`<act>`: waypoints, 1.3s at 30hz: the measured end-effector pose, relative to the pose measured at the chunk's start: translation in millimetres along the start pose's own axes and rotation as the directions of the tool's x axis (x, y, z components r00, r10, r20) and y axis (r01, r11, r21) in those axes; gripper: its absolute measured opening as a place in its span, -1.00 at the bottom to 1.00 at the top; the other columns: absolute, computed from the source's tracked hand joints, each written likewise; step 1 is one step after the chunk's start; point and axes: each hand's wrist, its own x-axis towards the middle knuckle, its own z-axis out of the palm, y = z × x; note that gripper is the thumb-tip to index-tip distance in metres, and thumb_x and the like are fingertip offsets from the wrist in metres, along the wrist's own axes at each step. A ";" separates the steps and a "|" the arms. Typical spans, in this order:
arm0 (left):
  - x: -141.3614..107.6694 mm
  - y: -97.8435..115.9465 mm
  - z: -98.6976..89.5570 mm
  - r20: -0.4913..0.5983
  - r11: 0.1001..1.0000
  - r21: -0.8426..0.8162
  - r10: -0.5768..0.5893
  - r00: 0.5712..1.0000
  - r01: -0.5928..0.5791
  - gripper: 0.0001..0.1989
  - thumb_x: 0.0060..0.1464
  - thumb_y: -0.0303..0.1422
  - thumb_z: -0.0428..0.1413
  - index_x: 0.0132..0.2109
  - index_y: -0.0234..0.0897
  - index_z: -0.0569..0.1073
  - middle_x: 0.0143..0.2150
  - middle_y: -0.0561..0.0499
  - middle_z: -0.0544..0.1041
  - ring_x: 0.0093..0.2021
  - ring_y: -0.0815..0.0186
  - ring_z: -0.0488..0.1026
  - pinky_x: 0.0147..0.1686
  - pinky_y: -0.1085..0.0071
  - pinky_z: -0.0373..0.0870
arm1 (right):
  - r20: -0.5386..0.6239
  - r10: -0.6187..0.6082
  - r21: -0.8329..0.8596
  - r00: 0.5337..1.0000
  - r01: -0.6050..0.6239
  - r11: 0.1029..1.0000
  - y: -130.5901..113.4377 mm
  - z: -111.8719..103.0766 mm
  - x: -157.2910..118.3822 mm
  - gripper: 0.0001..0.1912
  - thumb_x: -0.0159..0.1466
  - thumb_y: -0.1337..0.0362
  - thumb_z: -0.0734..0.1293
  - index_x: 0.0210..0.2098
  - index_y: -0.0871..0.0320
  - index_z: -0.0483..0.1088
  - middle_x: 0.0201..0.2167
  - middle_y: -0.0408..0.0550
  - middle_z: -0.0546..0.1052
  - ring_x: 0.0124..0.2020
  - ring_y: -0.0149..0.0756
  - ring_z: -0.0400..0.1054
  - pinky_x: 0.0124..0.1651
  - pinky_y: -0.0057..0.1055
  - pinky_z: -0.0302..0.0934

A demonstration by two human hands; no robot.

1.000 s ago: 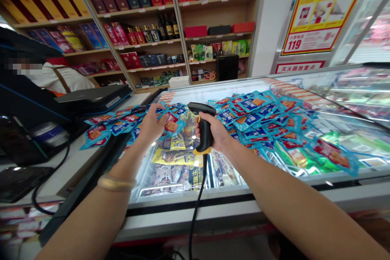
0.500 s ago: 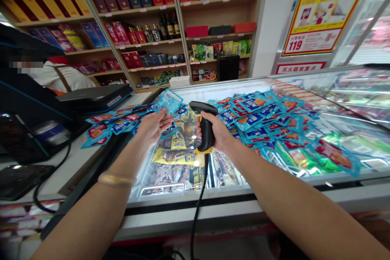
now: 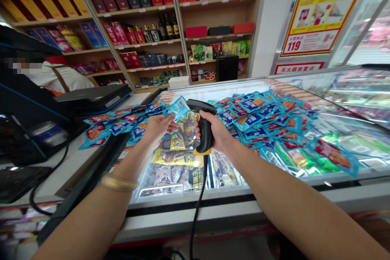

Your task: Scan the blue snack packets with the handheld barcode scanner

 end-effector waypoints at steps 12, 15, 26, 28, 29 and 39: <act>6.3 -8.5 1.8 -0.006 0.952 0.257 0.172 0.985 -0.165 -0.67 0.17 -0.24 0.02 -0.51 -0.29 0.38 -0.56 0.00 0.49 -0.58 0.32 0.44 -0.52 0.42 0.34 | -0.043 -0.014 0.059 0.999 0.017 0.998 -4.9 6.2 -0.8 -0.78 0.29 0.23 0.24 -0.44 0.21 0.33 -0.61 -0.13 0.36 -0.65 -0.48 0.20 -0.64 -0.59 0.16; 12.2 -2.2 11.3 0.036 0.727 0.543 0.479 0.877 -0.420 -0.74 0.17 -0.31 0.01 -0.37 -0.30 0.52 -0.39 -0.09 0.52 -0.26 0.16 0.51 -0.23 0.29 0.42 | -0.086 -0.111 0.072 0.990 0.117 0.991 -21.2 8.6 -5.3 -0.77 0.30 0.23 0.23 -0.44 0.21 0.32 -0.61 -0.15 0.35 -0.65 -0.49 0.19 -0.63 -0.59 0.17; 6.6 53.5 161.1 0.442 0.426 0.539 0.591 0.675 -0.726 -0.59 0.27 -0.42 -0.14 0.18 -0.22 0.42 0.07 -0.13 0.50 0.02 0.21 0.46 0.03 0.33 0.36 | -0.366 -0.415 -0.015 0.833 0.441 0.897 -120.6 -54.5 -58.9 -0.77 0.30 0.20 0.21 -0.43 0.19 0.29 -0.63 -0.15 0.31 -0.66 -0.49 0.18 -0.65 -0.61 0.19; -0.1 57.9 183.6 0.554 0.393 0.530 0.510 0.658 -0.751 -0.58 0.28 -0.32 -0.12 0.22 -0.15 0.37 0.13 -0.09 0.47 0.09 0.19 0.43 0.08 0.29 0.33 | -0.417 -0.425 -0.017 0.804 0.460 0.888 -126.6 -66.8 -63.9 -0.78 0.30 0.22 0.20 -0.43 0.19 0.29 -0.64 -0.16 0.30 -0.67 -0.49 0.17 -0.65 -0.61 0.19; -3.4 59.2 190.9 0.603 0.384 0.524 0.463 0.650 -0.760 -0.57 0.28 -0.27 -0.12 0.24 -0.11 0.33 0.17 -0.06 0.45 0.13 0.18 0.40 0.13 0.25 0.30 | -0.436 -0.425 -0.014 0.793 0.467 0.884 -127.8 -71.3 -65.5 -0.78 0.30 0.22 0.20 -0.43 0.19 0.29 -0.64 -0.16 0.30 -0.67 -0.49 0.16 -0.66 -0.61 0.19; -1.5 42.1 138.0 0.449 0.447 0.585 0.515 0.730 -0.676 -0.41 0.23 -0.19 -0.05 0.36 -0.19 0.11 0.34 -0.20 0.23 0.34 0.09 0.13 0.27 0.04 0.10 | -0.365 -0.437 0.024 0.822 0.477 0.878 -119.6 -54.5 -61.4 -0.79 0.27 0.21 0.25 -0.43 0.20 0.29 -0.61 -0.16 0.32 -0.66 -0.50 0.19 -0.63 -0.61 0.21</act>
